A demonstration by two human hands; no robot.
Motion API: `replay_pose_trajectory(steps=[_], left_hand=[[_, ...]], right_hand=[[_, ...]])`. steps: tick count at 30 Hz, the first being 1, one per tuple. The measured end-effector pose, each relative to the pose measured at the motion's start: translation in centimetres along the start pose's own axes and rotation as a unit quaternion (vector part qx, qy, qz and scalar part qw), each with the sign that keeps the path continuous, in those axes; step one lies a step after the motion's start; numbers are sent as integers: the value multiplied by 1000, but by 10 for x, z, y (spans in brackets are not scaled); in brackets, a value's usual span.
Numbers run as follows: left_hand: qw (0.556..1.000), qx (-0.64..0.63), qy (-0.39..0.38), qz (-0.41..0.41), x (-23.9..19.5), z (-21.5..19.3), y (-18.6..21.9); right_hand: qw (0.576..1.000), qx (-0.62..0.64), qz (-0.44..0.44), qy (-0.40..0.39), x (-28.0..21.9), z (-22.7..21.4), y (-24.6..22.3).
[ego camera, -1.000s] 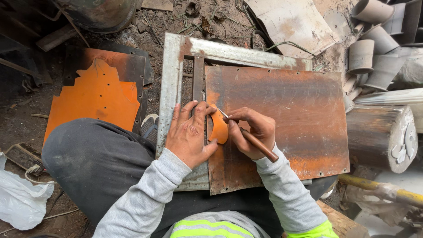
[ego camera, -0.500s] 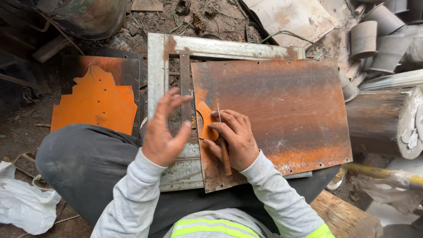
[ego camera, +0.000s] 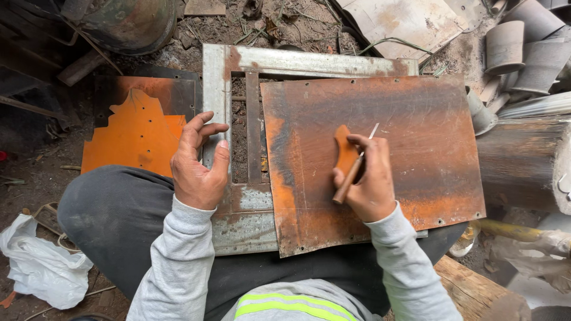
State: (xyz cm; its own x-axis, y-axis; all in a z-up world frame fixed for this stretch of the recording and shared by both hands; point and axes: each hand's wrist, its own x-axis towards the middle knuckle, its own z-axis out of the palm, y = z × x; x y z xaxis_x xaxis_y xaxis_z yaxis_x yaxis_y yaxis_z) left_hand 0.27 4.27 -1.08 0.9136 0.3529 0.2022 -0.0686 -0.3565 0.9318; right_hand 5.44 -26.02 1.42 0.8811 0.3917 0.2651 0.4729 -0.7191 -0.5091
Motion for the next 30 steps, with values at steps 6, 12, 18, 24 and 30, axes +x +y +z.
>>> replay_pose_trajectory(steps=[6, 12, 18, 24, 30], left_hand=[[999, 30, -6, 14, 0, 2, 5], [999, 46, -7, 15, 0, 3, 4], [998, 60, -4, 6, 1, 4, 3], [999, 38, -5, -4, 9, 2, 12], [974, 97, -141, 148, 63, 4, 35]], right_hand=[[991, 97, 64, 68, -8, -11, -18], [985, 123, 80, 89, -19, -13, -14], [987, 116, 5, 114, -23, -14, -12], [992, 96, 43, 67, -25, -15, -14], [996, 78, -41, -6, -3, -12, 4]])
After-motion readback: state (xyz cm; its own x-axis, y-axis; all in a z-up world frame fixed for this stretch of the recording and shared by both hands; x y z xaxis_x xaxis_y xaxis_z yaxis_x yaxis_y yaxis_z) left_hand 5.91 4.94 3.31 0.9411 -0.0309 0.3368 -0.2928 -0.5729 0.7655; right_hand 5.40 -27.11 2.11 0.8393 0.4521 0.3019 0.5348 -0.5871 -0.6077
